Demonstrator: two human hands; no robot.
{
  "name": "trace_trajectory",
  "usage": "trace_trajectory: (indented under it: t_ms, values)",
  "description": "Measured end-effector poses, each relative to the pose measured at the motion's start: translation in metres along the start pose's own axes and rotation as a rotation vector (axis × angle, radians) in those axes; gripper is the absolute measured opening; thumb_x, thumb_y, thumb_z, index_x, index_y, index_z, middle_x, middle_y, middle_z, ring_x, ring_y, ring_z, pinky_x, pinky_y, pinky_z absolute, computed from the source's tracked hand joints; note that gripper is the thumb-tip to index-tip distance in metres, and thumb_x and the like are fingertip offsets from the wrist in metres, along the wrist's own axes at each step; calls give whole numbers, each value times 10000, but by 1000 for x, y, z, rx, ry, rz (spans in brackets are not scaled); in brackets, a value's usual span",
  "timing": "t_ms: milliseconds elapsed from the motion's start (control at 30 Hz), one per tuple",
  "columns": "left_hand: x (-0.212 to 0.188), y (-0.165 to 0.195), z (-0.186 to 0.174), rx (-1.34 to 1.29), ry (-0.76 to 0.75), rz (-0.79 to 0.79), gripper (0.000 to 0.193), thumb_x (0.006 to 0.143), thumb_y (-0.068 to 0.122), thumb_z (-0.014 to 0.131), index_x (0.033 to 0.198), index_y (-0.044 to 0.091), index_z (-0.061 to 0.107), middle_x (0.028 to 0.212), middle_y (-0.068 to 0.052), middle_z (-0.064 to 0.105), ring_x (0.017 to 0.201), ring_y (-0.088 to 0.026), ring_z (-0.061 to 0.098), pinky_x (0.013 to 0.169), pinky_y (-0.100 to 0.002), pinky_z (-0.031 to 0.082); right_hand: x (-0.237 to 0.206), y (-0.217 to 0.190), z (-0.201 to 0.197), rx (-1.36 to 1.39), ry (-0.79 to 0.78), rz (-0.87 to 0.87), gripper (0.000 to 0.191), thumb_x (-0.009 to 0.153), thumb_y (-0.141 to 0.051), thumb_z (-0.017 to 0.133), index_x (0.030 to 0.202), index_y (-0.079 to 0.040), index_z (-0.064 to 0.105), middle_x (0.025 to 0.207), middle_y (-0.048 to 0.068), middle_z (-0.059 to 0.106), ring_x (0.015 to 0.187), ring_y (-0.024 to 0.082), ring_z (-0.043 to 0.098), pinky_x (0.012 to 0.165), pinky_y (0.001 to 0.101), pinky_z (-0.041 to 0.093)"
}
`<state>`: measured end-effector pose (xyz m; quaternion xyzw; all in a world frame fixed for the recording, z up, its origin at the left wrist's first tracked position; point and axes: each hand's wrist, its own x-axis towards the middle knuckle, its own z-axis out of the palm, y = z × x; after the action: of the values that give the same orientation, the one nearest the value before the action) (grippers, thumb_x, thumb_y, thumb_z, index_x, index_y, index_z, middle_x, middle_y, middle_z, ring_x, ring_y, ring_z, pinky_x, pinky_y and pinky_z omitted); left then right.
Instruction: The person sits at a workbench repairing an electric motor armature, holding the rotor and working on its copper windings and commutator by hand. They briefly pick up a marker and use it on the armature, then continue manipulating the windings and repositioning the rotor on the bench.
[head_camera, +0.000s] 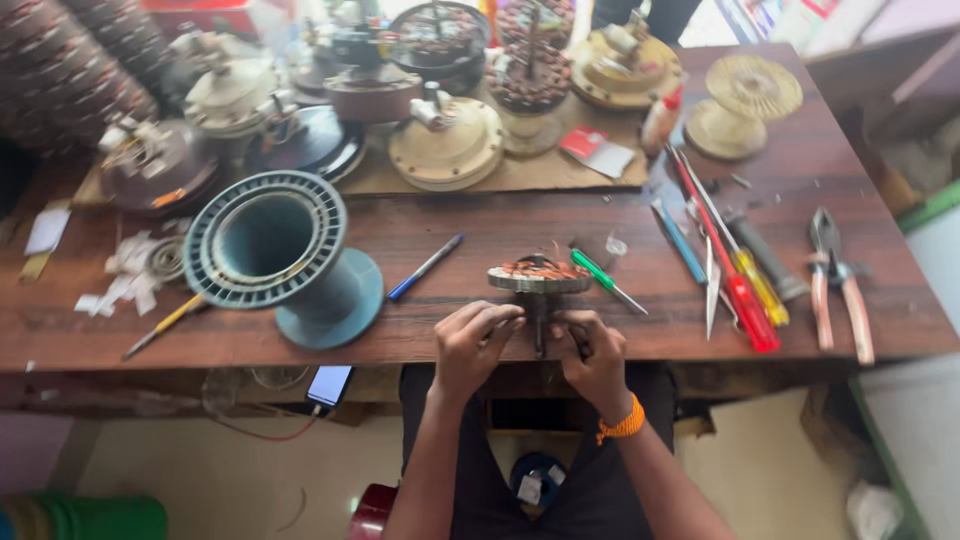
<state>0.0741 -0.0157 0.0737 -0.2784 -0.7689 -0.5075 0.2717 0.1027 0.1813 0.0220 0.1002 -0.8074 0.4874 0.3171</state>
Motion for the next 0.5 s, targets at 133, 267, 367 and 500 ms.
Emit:
trace_trajectory:
  t_ms: [133,267,367,500]
  values:
    - [-3,-2,18,-40,48,-113,110,887,56,746,995,32,749,913,-141,754,831,-286,759,719,-361,587,5,-2,1,-27,-9,-55,149,895,-103,757,993,-69,651,570,31,511,462,116,439,463,284,347]
    - [-7,-3,10,121,127,-85,148,885,59,729,1021,5,711,960,-183,739,896,-345,738,773,-392,579,6,-7,8,159,-56,-47,119,983,-116,687,1080,-81,628,696,-15,636,591,67,615,505,246,463]
    - [-6,-1,14,-23,126,-292,151,887,75,704,1020,6,724,934,-174,750,835,-327,739,718,-384,572,-2,-4,-1,-10,-10,-39,138,920,-97,722,1034,-78,647,613,0,550,496,91,475,479,277,379]
    - [-2,0,16,-39,137,-438,160,907,115,706,1029,15,731,903,-162,764,751,-295,744,687,-373,564,-2,2,3,18,7,14,126,913,-66,714,1032,-79,672,573,3,531,474,109,449,473,279,368]
